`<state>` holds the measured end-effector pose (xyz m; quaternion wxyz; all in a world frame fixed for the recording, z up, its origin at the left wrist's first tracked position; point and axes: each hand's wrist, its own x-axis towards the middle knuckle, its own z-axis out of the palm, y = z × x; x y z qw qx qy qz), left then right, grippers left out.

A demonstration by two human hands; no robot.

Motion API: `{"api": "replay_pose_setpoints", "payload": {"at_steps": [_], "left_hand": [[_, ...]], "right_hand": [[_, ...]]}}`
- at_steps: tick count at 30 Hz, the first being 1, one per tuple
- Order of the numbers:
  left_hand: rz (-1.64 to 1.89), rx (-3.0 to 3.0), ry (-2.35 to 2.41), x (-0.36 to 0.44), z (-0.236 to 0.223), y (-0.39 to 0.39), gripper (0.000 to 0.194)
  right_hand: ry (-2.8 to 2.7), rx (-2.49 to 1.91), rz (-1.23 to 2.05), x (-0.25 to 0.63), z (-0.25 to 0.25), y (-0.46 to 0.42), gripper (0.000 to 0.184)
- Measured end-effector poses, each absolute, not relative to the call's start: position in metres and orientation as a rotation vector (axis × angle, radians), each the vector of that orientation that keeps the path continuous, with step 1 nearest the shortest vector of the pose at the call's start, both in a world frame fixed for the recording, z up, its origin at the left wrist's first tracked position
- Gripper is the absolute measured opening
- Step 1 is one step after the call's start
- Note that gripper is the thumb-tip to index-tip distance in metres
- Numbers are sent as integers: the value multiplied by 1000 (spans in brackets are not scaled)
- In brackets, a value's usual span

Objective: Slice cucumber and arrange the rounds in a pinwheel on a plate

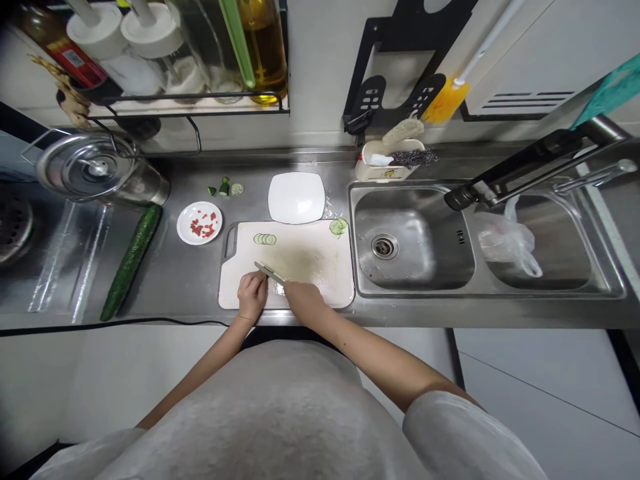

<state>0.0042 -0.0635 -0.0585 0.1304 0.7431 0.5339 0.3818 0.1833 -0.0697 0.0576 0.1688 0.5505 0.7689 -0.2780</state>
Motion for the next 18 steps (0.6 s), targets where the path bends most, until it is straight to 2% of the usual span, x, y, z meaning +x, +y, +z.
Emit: {"api": "replay_pose_setpoints", "payload": {"at_steps": [18], "left_hand": [[1088,2082,1536,3,-59,-64,20]], "right_hand": [[2197,1537,-855,178,56,-57,30]]}}
